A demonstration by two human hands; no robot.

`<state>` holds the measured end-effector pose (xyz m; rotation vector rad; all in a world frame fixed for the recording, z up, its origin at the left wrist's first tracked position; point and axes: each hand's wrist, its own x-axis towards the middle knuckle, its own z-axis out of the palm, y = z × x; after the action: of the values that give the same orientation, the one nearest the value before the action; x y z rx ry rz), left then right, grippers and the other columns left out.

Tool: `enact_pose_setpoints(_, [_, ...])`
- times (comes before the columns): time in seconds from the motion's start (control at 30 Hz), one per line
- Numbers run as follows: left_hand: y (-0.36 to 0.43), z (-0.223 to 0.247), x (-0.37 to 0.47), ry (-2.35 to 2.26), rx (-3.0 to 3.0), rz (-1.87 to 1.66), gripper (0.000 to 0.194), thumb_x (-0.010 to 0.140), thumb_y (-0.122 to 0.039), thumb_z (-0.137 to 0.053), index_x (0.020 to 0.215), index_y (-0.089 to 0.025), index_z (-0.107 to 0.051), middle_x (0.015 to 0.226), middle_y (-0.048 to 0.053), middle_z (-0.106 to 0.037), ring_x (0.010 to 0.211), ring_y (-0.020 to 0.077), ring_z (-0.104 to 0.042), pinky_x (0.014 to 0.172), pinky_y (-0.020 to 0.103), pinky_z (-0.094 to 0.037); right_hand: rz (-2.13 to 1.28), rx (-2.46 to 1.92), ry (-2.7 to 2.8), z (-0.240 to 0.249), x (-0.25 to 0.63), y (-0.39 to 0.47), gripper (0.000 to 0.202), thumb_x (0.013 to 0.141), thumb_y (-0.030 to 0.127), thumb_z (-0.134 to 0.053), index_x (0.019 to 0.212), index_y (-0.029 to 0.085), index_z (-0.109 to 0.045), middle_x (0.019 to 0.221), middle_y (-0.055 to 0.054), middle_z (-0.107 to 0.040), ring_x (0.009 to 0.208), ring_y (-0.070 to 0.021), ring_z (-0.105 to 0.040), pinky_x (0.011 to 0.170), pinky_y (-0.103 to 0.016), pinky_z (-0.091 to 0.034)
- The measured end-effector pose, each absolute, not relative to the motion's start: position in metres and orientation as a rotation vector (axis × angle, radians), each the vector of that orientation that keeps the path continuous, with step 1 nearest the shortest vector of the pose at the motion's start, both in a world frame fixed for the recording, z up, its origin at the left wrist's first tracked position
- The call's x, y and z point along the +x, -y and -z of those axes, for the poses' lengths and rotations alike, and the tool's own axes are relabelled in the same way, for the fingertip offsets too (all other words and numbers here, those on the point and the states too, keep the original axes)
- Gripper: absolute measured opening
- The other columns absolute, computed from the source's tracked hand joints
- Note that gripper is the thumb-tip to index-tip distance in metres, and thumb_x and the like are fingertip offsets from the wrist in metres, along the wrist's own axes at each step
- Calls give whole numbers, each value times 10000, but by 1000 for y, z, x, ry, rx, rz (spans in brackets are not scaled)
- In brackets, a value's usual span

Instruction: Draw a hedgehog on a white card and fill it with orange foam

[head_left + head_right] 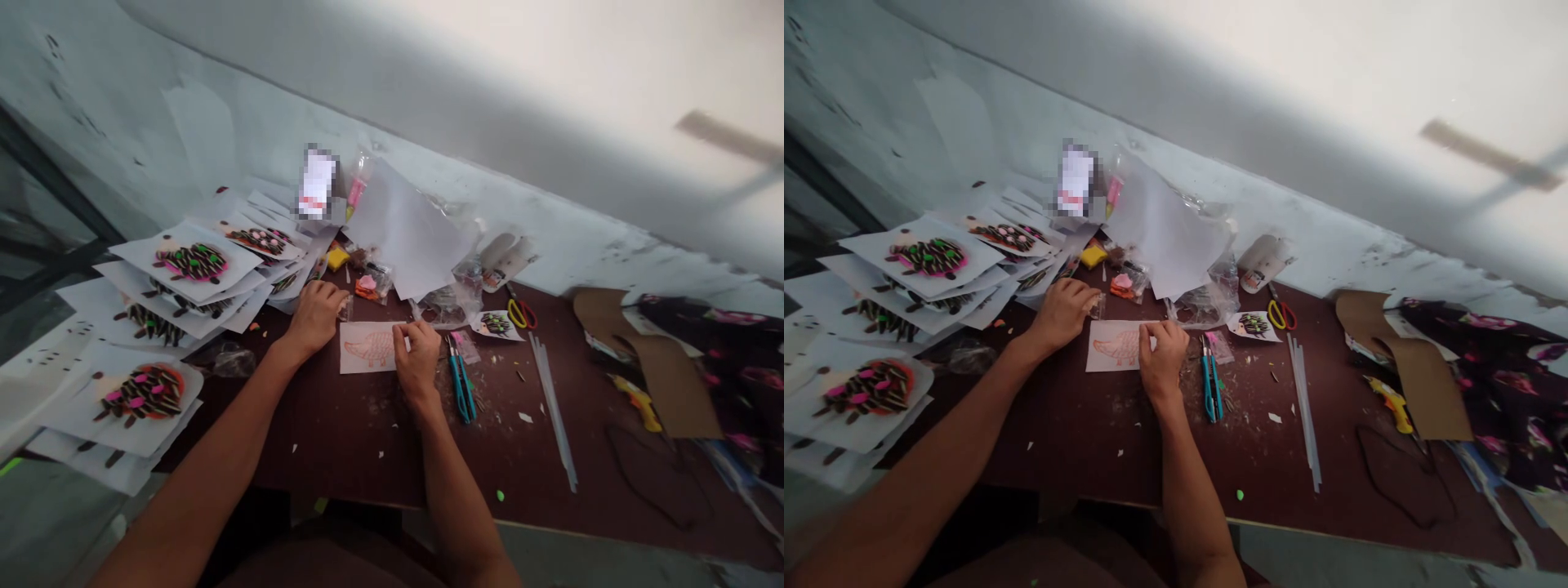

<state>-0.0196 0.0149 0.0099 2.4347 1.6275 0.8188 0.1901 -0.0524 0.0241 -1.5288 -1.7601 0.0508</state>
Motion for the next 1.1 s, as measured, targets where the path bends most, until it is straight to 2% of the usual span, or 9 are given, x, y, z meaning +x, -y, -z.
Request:
enact_pose_setpoints(0.13, [-13, -13, -20, -1425, 2260, -1177, 364, 961, -181, -441, 1268, -138, -634, 1114, 127, -589, 1058, 264, -569, 978, 447, -482, -82, -1524, 1781, -23, 188, 53, 250, 968, 267, -547, 787, 196, -703, 788, -48, -654, 756, -198, -556, 745, -320, -357])
enact_pose_setpoints(0.27, [-9, -20, -17, -1245, 2022, -1338, 414, 887, -248, -604, 1292, -163, -616, 1126, 89, -577, 1075, 229, -583, 994, 402, -492, -213, -1476, 1738, -26, 182, 55, 188, 961, 258, -559, 897, 201, -727, 830, -45, -671, 747, -183, -566, 758, -325, -398])
enact_pose_setpoints(0.37, [-4, -21, -9, -1061, 1843, -1300, 402, 846, -299, -655, 1221, -155, -653, 1152, 105, -609, 1083, 234, -607, 972, 399, -507, -329, -1407, 1695, -32, 177, 58, 162, 957, 280, -578, 955, 210, -725, 839, -33, -668, 751, -174, -566, 757, -318, -430])
enact_pose_setpoints(0.47, [1, -20, -1, -937, 1693, -1173, 452, 822, -323, -672, 1235, -143, -640, 1173, 121, -663, 1074, 250, -639, 956, 409, -520, -368, -1373, 1657, -36, 174, 61, 153, 947, 301, -596, 975, 211, -717, 829, -22, -646, 758, -170, -556, 751, -312, -440])
enact_pose_setpoints(0.8, [3, -19, -3, -838, 1562, -981, 523, 802, -322, -717, 1294, -162, -640, 1200, 99, -693, 1044, 235, -656, 917, 371, -536, -595, -1411, 1406, -34, 176, 57, 213, 913, 302, -544, 764, 190, -648, 756, -14, -643, 716, -159, -560, 692, -275, -441])
enact_pose_setpoints(0.87, [1, -18, -6, -813, 1530, -928, 545, 810, -337, -716, 1320, -166, -633, 1163, 92, -709, 988, 224, -668, 878, 362, -543, -620, -1436, 1363, -33, 179, 56, 221, 901, 314, -545, 749, 186, -640, 735, -19, -637, 707, -165, -558, 681, -276, -443])
enact_pose_setpoints(0.97, [1, -20, -9, -788, 1487, -880, 560, 811, -367, -716, 1326, -160, -639, 1078, 79, -730, 901, 210, -676, 823, 352, -547, -600, -1427, 1379, -34, 181, 55, 190, 875, 332, -586, 812, 181, -682, 797, -42, -678, 739, -176, -576, 713, -291, -460])
enact_pose_setpoints(1.1, [2, -26, -9, -776, 1533, -835, 539, 801, -365, -721, 1299, -168, -663, 1072, 69, -740, 927, 213, -671, 815, 324, -537, -697, -1381, 1473, -35, 179, 56, 213, 884, 343, -584, 876, 190, -731, 870, -53, -729, 780, -182, -613, 756, -300, -474])
